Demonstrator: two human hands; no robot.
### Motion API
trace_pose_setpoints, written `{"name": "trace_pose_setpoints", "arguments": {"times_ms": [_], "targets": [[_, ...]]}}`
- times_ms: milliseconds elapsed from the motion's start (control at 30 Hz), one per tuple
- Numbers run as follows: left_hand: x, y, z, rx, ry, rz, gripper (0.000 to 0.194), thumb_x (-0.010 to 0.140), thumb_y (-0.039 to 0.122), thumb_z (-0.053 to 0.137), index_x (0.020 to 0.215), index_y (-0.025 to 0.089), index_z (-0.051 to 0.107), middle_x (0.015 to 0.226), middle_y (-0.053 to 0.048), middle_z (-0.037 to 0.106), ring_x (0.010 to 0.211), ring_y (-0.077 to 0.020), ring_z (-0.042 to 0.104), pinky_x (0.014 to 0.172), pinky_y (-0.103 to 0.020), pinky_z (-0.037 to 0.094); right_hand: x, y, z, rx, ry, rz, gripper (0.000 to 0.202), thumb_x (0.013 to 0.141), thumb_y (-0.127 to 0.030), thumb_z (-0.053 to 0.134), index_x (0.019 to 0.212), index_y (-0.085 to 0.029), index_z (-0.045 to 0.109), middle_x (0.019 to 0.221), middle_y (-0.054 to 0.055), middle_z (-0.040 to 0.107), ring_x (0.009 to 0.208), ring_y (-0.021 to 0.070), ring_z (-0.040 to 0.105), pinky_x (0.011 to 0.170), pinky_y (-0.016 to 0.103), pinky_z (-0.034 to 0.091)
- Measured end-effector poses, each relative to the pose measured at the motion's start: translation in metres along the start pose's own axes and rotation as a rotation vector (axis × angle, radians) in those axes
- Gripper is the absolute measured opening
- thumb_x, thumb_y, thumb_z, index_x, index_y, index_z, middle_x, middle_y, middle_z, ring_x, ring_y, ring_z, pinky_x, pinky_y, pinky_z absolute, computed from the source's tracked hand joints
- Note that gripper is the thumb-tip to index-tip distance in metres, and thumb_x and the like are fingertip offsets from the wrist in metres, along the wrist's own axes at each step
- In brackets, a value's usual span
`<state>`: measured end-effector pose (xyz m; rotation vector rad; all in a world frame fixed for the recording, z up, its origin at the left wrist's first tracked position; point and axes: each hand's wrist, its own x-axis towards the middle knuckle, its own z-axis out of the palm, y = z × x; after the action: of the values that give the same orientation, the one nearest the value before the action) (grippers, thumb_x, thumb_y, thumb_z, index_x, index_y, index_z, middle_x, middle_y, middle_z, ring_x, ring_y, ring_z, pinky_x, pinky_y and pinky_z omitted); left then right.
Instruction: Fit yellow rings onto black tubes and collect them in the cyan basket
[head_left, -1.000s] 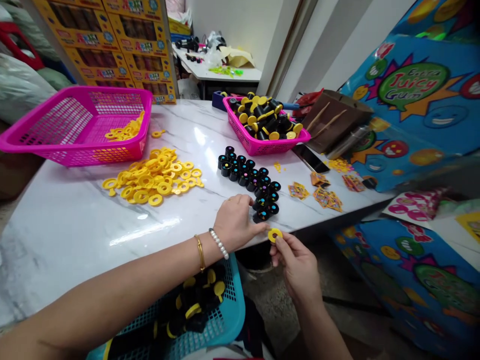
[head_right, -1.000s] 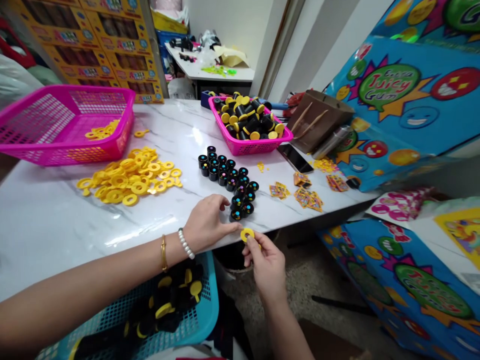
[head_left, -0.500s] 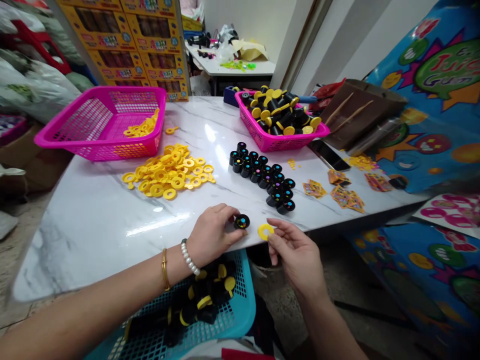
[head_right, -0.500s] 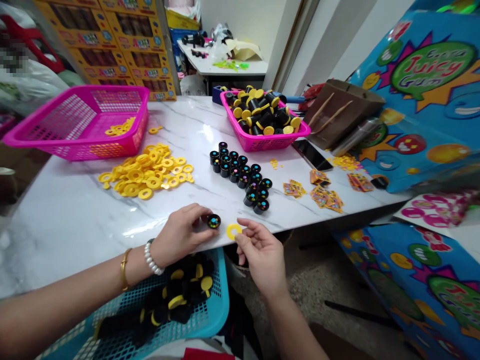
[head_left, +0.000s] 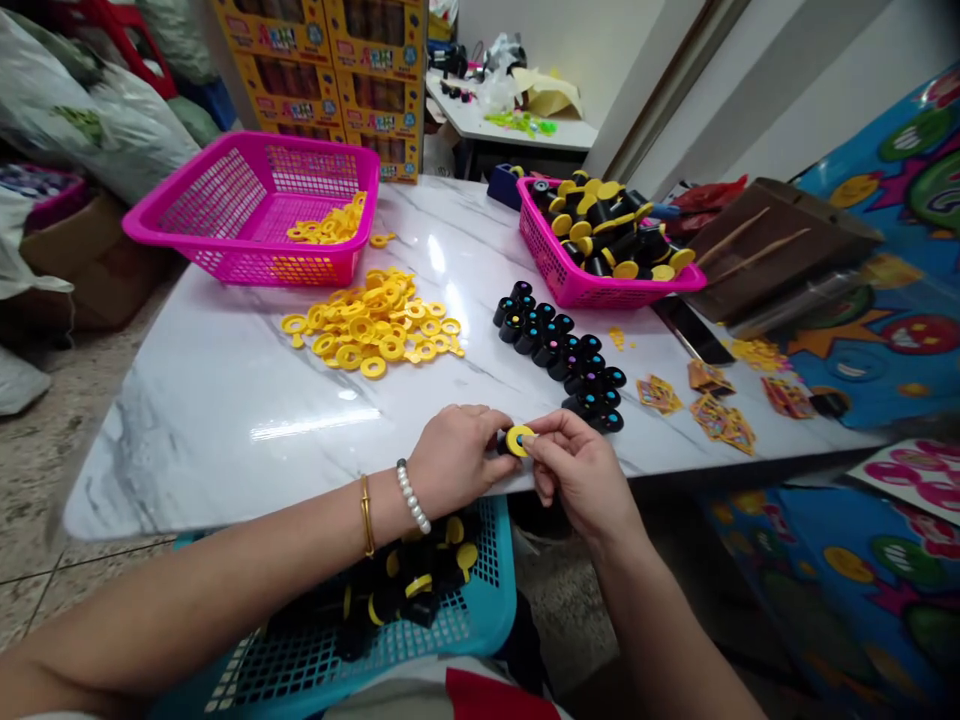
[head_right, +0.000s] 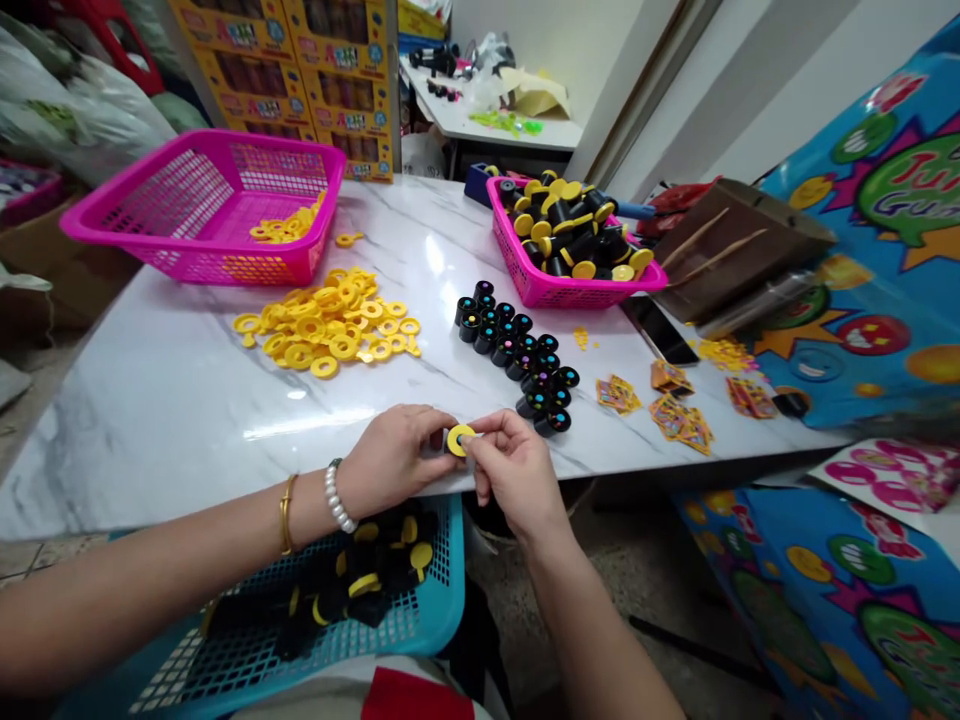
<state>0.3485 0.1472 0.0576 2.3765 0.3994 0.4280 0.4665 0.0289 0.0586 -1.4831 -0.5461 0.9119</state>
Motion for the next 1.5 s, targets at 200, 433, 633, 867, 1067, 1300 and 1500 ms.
{"name": "trace_pose_setpoints", "arguments": {"times_ms": [200, 433, 633, 867, 1067, 1300, 1500], "targets": [[0.008, 0.010, -0.013, -0.166, -0.107, -0.143, 0.028, 0.087, 0.038, 0.050, 0.080, 0.017, 0.067, 0.065, 0.000, 0.060, 0.058, -0.0118, 0.049, 0.055, -0.024, 0.033, -0.001, -0.004, 0.000, 0.027, -0.048, 0.070, 0.023, 0.076, -0.028, 0.069, 0.088, -0.019, 0.052, 0.045, -0.012, 0.047, 0.028, 0.0056, 0.038, 0.026, 0.015, 0.033], [0.018, 0.006, -0.009, -0.252, -0.120, -0.228, 0.026, 0.086, 0.031, 0.051, 0.069, 0.015, 0.063, 0.059, 0.001, 0.056, 0.056, -0.0107, 0.045, 0.055, -0.024, 0.033, -0.002, -0.004, -0.004, 0.083, -0.075, 0.105, 0.030, 0.073, -0.030, 0.072, 0.082, -0.021, 0.044, 0.046, -0.013, 0.047, 0.029, 0.0061, 0.039, 0.027, 0.016, 0.035], [0.009, -0.003, -0.009, -0.369, -0.085, -0.103, 0.025, 0.088, 0.036, 0.049, 0.092, 0.018, 0.065, 0.073, 0.000, 0.064, 0.061, -0.0112, 0.052, 0.058, -0.023, 0.039, 0.002, -0.006, -0.006, 0.078, -0.156, 0.131, 0.029, 0.076, -0.032, 0.069, 0.083, -0.021, 0.043, 0.048, -0.012, 0.051, 0.031, 0.0067, 0.042, 0.029, 0.017, 0.039], [0.023, -0.001, -0.001, -0.358, -0.055, -0.219, 0.024, 0.085, 0.029, 0.052, 0.067, 0.015, 0.061, 0.060, 0.001, 0.057, 0.059, -0.0116, 0.049, 0.058, -0.024, 0.037, -0.001, -0.006, -0.003, 0.064, -0.127, 0.119, 0.027, 0.077, -0.031, 0.069, 0.082, -0.022, 0.043, 0.047, -0.011, 0.050, 0.032, 0.0069, 0.042, 0.031, 0.017, 0.040], [0.010, 0.005, 0.001, -0.353, -0.011, -0.181, 0.022, 0.089, 0.029, 0.048, 0.087, 0.015, 0.064, 0.070, -0.001, 0.060, 0.065, -0.0132, 0.052, 0.062, -0.026, 0.039, 0.000, -0.007, -0.001, 0.053, -0.095, 0.134, 0.031, 0.073, -0.033, 0.072, 0.081, -0.022, 0.044, 0.043, -0.013, 0.045, 0.030, 0.0058, 0.035, 0.028, 0.015, 0.035], [-0.007, 0.003, 0.005, -0.168, -0.008, -0.012, 0.012, 0.083, 0.021, 0.055, 0.093, 0.017, 0.061, 0.085, -0.003, 0.056, 0.081, -0.0167, 0.056, 0.075, -0.028, 0.045, -0.018, 0.001, -0.008, 0.044, -0.061, 0.053, 0.025, 0.080, -0.036, 0.067, 0.095, -0.019, 0.054, 0.066, -0.003, 0.061, 0.050, 0.0095, 0.055, 0.047, 0.022, 0.051], [-0.007, 0.003, 0.005, -0.161, -0.029, 0.000, 0.010, 0.085, 0.021, 0.053, 0.091, 0.018, 0.061, 0.082, -0.002, 0.056, 0.078, -0.0165, 0.056, 0.073, -0.027, 0.044, -0.024, 0.002, -0.020, 0.132, -0.093, 0.112, 0.026, 0.082, -0.035, 0.064, 0.102, -0.019, 0.058, 0.071, 0.001, 0.066, 0.043, 0.0084, 0.052, 0.041, 0.021, 0.050]]}}
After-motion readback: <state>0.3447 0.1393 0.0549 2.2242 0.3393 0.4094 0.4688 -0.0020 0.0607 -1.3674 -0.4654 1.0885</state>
